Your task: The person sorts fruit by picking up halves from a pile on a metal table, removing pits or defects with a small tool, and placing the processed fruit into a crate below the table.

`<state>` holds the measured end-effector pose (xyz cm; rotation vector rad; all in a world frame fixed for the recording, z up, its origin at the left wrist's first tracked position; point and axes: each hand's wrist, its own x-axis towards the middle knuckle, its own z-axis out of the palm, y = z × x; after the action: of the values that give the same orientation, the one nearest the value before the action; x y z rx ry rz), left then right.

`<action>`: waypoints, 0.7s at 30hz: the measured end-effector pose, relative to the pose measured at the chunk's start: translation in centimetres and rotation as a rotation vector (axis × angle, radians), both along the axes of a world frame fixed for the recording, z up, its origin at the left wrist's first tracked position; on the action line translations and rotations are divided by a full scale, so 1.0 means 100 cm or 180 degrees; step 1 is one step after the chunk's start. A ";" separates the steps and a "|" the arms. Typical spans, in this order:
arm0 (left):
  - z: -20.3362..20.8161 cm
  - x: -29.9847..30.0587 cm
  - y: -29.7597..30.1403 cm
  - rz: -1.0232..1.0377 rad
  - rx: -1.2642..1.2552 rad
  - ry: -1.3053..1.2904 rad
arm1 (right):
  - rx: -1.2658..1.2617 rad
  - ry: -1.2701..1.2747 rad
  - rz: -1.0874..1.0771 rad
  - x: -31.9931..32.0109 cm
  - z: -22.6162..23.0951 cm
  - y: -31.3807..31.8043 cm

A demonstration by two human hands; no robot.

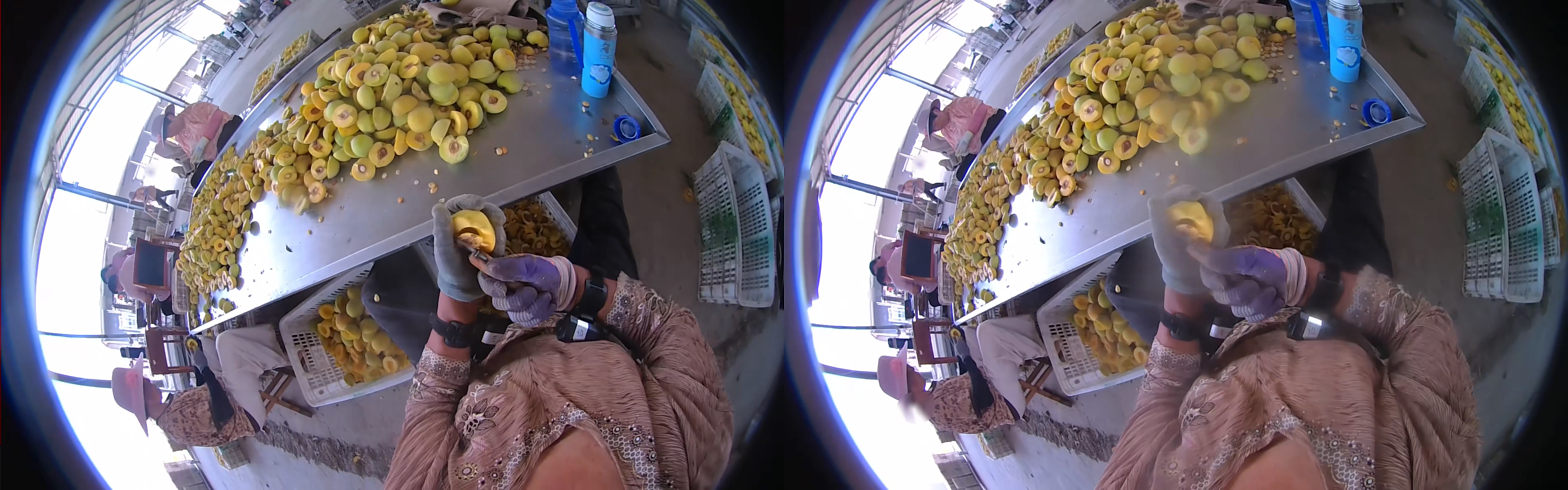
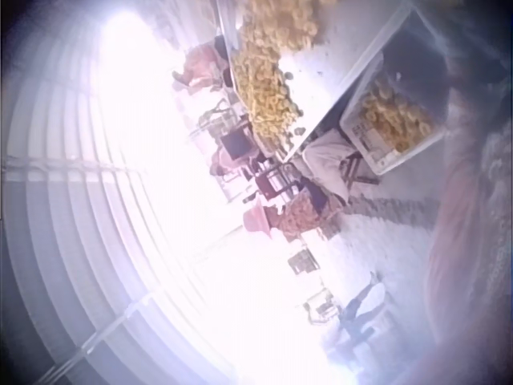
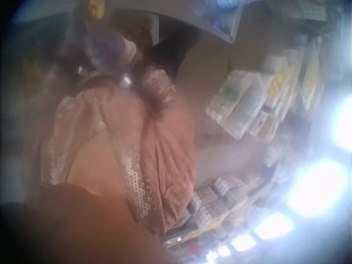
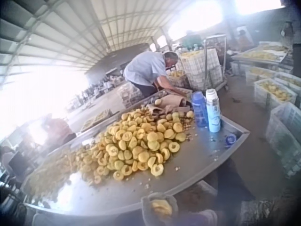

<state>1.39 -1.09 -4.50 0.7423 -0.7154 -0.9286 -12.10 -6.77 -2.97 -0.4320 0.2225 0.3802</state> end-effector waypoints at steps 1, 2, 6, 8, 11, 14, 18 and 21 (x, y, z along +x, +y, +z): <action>0.000 -0.001 -0.004 0.0178 0.0161 0.0318 | 0.0284 -0.0134 -0.0078 -0.002 -0.003 0.005; 0.000 -0.001 -0.005 0.0361 0.0321 0.0638 | 0.0317 -0.0215 -0.0127 -0.003 -0.010 0.008; -0.012 0.045 0.016 0.1281 0.0613 0.1140 | -0.0938 0.0223 -0.0033 -0.004 -0.063 0.001; -0.001 0.050 0.036 0.1487 0.0833 0.0709 | -0.3321 0.0403 0.0145 -0.011 -0.132 -0.012; 0.000 0.076 0.096 0.1914 0.1337 0.0142 | -0.5548 0.0008 0.0304 -0.038 -0.205 -0.026; -0.049 0.173 0.196 0.2618 0.2648 -0.1998 | -0.5408 0.0285 0.0526 -0.026 -0.178 -0.027; -0.006 0.207 0.194 0.1522 0.5432 -0.5101 | -0.5411 0.0385 0.0338 -0.035 -0.159 -0.027; 0.014 0.243 0.127 0.2439 0.4071 -0.4587 | -0.5904 0.0156 0.0092 -0.042 -0.172 -0.029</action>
<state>25.65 11.63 -3.06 2.7118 -0.8386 0.1620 -16.34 -9.70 -20.21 -2.2475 0.5898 0.1037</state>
